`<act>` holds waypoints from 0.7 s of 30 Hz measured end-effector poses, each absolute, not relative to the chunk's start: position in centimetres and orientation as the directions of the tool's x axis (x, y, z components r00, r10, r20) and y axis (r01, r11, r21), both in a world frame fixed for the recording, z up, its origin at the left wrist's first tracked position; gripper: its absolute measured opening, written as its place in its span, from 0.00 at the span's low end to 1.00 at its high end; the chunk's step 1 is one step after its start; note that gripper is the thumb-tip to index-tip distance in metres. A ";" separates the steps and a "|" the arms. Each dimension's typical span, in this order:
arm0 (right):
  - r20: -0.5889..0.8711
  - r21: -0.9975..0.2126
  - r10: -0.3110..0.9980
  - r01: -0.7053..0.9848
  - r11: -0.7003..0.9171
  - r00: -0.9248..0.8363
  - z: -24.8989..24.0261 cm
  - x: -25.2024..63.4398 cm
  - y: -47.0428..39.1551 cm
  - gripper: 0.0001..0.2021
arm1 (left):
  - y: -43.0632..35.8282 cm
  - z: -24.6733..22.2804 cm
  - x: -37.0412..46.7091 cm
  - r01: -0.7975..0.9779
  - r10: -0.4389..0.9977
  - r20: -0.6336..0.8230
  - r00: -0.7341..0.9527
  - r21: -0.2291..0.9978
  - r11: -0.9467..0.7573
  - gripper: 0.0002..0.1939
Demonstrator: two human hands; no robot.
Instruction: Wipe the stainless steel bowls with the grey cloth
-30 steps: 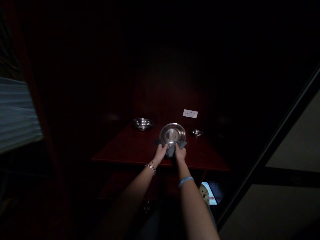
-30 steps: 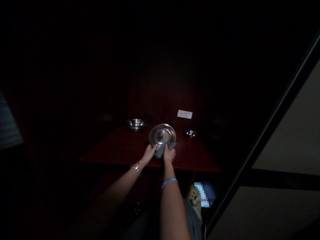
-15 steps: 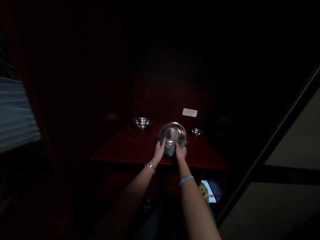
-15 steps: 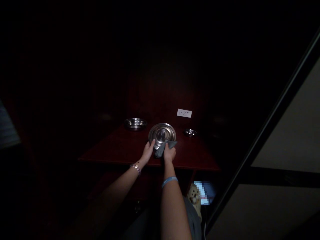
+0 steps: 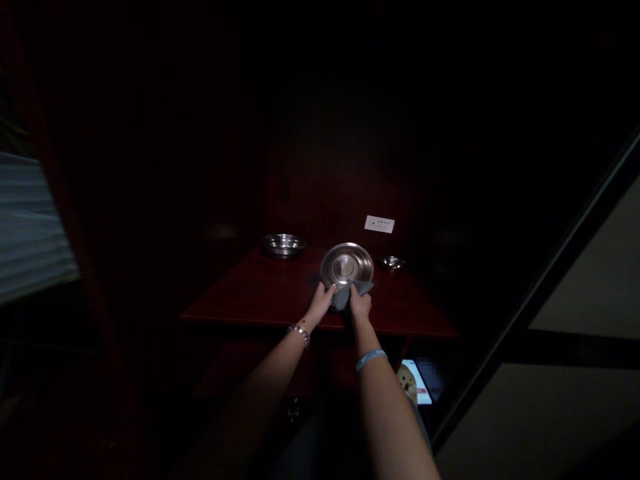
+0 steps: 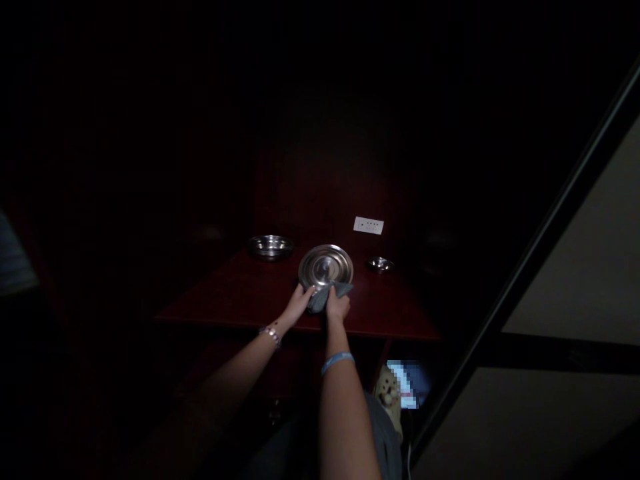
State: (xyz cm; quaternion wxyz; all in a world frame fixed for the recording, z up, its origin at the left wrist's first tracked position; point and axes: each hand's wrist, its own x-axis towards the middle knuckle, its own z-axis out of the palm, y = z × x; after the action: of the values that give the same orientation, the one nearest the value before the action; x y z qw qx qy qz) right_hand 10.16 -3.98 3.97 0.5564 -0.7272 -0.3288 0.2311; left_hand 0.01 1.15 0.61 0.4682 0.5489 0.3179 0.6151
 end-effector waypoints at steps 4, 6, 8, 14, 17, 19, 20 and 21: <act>0.018 -0.957 0.743 0.227 -0.181 0.669 4.2 10.1 -4.0 0.21 | 1.4 0.5 0.1 -0.222 0.918 0.398 0.001 0.895 -0.388 0.15; 0.017 -0.956 0.741 0.227 -0.185 0.672 4.2 10.1 -4.0 0.21 | 1.5 0.4 0.1 -0.217 0.912 0.409 -0.019 0.889 -0.404 0.14; 0.021 -0.954 0.734 0.233 -0.188 0.678 4.1 10.2 -4.0 0.20 | 1.5 0.4 0.0 -0.213 0.909 0.415 -0.035 0.886 -0.413 0.14; 0.039 -0.952 0.721 0.246 -0.184 0.692 3.9 10.3 -3.9 0.21 | 1.0 1.0 -0.3 -0.261 0.888 0.451 -0.090 0.850 -0.458 0.16; 0.051 -0.949 0.722 0.258 -0.179 0.690 4.0 10.4 -4.0 0.20 | 0.8 1.3 -0.3 -0.280 0.887 0.452 -0.094 0.843 -0.459 0.18; 0.053 -0.948 0.723 0.262 -0.180 0.689 4.0 10.4 -4.0 0.21 | 0.8 1.3 -0.2 -0.283 0.891 0.446 -0.085 0.846 -0.451 0.18; 0.051 -0.948 0.721 0.262 -0.183 0.691 4.0 10.4 -4.1 0.21 | 0.8 1.3 -0.2 -0.281 0.894 0.441 -0.078 0.851 -0.444 0.19; 0.050 -0.947 0.719 0.262 -0.187 0.693 4.0 10.5 -4.1 0.21 | 0.9 1.2 -0.2 -0.279 0.898 0.435 -0.070 0.855 -0.436 0.19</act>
State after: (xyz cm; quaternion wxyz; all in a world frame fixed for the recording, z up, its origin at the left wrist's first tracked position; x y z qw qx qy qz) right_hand 10.45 -4.13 4.01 0.5451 -0.7413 -0.3308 0.2096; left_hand -0.19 0.89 1.18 0.4401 0.5207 0.2970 0.6686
